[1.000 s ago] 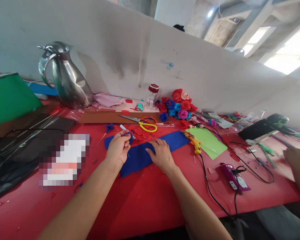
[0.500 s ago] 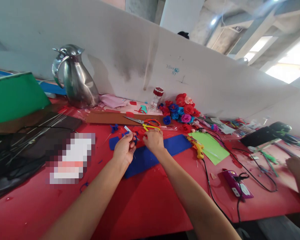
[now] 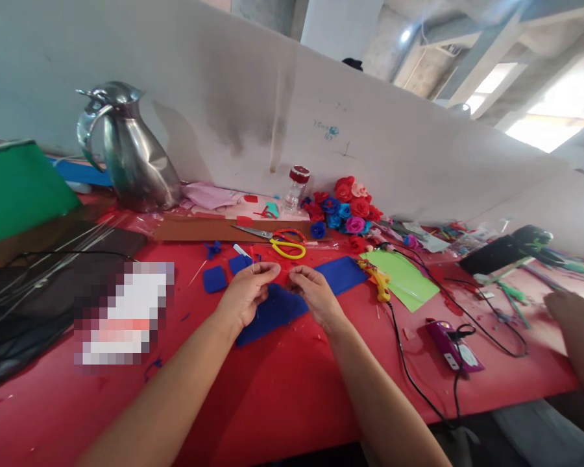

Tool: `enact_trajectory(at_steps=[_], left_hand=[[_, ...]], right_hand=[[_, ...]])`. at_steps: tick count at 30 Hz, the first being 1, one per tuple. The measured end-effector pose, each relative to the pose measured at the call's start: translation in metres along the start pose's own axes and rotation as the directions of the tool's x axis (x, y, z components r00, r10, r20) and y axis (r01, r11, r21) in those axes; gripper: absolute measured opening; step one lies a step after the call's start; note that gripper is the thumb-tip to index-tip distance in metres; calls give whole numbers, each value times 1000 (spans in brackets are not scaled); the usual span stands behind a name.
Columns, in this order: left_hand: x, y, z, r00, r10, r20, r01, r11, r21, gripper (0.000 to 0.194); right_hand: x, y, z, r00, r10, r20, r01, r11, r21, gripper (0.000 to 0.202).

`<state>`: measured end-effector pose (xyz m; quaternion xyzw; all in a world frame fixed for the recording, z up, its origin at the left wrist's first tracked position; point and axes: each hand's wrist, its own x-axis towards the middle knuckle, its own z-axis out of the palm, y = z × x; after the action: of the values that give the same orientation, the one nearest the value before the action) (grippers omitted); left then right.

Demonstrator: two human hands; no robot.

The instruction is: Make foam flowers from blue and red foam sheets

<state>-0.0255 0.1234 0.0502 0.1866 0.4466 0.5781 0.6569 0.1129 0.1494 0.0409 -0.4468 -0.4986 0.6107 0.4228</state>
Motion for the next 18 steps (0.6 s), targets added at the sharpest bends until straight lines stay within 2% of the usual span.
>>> enact_trajectory(at_steps=[3,10,18], left_hand=[[2,-4,0,998,51,-41,-47,993,105,31],[6,-4,-4,987,131,-92,-119,984,131,33],[4,-5,-2,983,155,-94,-135,973,188,38]], right_hand=[[0,3,-5,1000,-12,-18,12,999,32,18],[2,1,-13,999,42,16,-44,983,181,19],[0,0,-10,1000,22,19,-25,983,179,17]])
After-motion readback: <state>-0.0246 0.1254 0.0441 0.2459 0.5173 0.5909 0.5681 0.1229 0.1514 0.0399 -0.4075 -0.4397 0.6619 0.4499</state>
